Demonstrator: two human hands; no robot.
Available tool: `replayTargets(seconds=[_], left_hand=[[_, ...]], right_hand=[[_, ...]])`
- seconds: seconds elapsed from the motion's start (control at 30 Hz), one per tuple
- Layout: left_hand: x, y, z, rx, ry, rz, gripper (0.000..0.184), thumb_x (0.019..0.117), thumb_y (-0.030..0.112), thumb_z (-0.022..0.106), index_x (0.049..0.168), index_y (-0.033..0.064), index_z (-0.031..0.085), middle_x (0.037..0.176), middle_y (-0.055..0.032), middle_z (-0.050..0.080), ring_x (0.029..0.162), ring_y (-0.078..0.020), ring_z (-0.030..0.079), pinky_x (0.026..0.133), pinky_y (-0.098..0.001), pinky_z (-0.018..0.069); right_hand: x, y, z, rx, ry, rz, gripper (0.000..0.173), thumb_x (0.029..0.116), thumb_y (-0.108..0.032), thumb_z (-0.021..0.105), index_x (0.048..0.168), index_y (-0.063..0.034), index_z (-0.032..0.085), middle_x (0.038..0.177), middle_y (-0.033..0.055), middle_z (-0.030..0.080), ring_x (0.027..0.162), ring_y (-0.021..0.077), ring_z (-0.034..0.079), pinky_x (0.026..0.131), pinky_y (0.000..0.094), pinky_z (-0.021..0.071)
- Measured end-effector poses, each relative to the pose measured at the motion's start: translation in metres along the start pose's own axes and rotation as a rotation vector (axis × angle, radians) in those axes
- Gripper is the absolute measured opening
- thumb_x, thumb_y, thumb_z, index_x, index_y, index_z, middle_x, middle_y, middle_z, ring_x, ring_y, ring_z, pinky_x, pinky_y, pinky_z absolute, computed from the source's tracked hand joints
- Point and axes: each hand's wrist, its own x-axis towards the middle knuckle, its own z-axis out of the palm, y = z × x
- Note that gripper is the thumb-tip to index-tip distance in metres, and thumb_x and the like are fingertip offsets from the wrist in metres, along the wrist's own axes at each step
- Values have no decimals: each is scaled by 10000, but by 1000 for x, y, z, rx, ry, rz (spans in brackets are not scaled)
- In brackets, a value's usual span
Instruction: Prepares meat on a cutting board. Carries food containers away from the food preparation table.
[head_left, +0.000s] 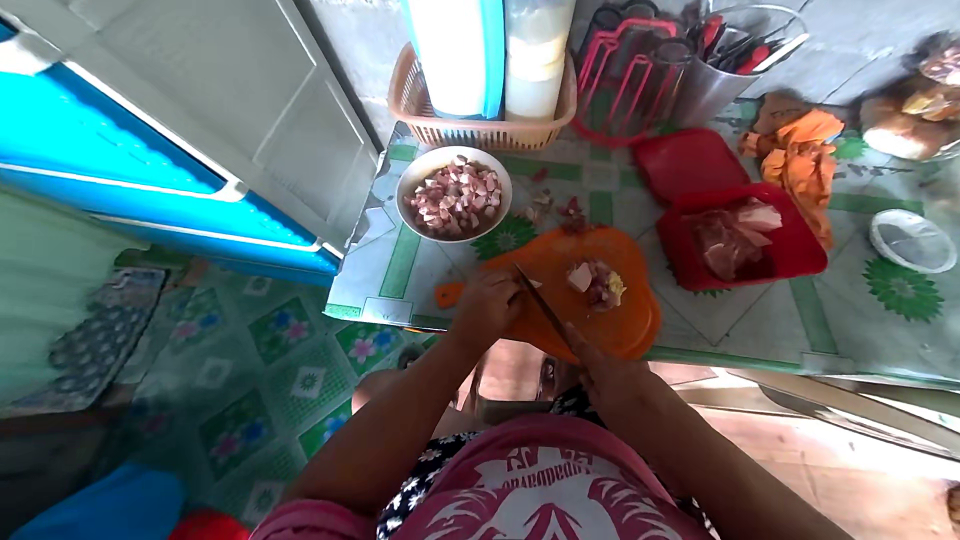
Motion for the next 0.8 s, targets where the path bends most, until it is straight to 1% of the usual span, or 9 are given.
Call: replayTargets(seconds=[0.1, 0.23, 0.33, 0.4, 0.53, 0.63, 0.7, 0.73, 0.8], left_hand=[[0, -4, 2, -19, 6, 11, 148, 939, 162, 681, 939, 55, 783, 1014, -93, 759, 1053, -244, 716, 967, -427, 567], [-1, -7, 4, -22, 35, 48, 114, 916, 133, 700, 906, 53, 781, 976, -86, 761, 1030, -234, 720, 953, -404, 573], [-2, -8, 4, -18, 45, 77, 110, 918, 128, 697, 908, 55, 779, 983, -83, 763, 1040, -234, 720, 972, -401, 566], [-2, -8, 7, -1, 71, 81, 111, 916, 135, 699, 895, 52, 770, 965, -89, 758, 1017, -241, 724, 954, -406, 575], [-2, -3, 7, 33, 96, 1, 100, 908, 109, 694, 901, 34, 759, 993, -112, 746, 1026, -273, 714, 941, -449, 574], [-2, -3, 8, 9, 109, 4, 111, 916, 119, 688, 927, 28, 751, 1011, -119, 749, 1018, -271, 720, 926, -449, 583], [-1, -3, 3, -44, 87, -51, 148, 946, 156, 673, 997, 50, 762, 1030, -106, 753, 1012, -253, 720, 917, -448, 584], [2, -1, -2, -73, 60, -105, 173, 968, 183, 661, 1031, 57, 763, 1032, -105, 750, 1004, -251, 716, 913, -460, 580], [8, 2, -12, -91, -36, -200, 234, 1007, 234, 627, 1101, 57, 745, 1047, -112, 739, 1004, -253, 706, 930, -492, 562]], right_hand=[[12, 2, -8, 51, -8, -38, 680, 1101, -189, 420, 1669, -258, 53, 1279, 237, 630, 1124, 390, 666, 957, 576, 536], [37, -5, -19, 103, 3, -67, 687, 1092, -166, 417, 1669, -270, 59, 1163, 233, 663, 1015, 387, 680, 884, 572, 546], [54, -17, -22, 84, 19, -66, 698, 1092, -166, 407, 1666, -284, 27, 1200, 226, 661, 1073, 394, 676, 914, 589, 539], [55, -20, -16, 36, 38, -54, 698, 1091, -164, 392, 1664, -292, 15, 1197, 221, 666, 1087, 396, 677, 920, 593, 539], [33, -8, 7, -101, 90, -38, 697, 1082, -156, 400, 1669, -265, 40, 1074, 226, 691, 1030, 417, 688, 883, 586, 549], [24, 4, 9, -57, 71, -29, 707, 1081, -157, 435, 1667, -290, 61, 1188, 246, 668, 1100, 427, 675, 915, 602, 546], [25, 21, -6, 136, 49, -114, 681, 1078, -179, 473, 1664, -285, 143, 1289, 239, 635, 1102, 389, 666, 937, 580, 532], [27, 31, -14, 255, 52, -174, 649, 1076, -199, 493, 1655, -264, 206, 1278, 227, 635, 1032, 342, 671, 892, 539, 545], [29, 46, -26, 500, 69, -248, 596, 1076, -223, 508, 1629, -270, 293, 1006, 133, 637, 709, 187, 598, 645, 382, 536]])
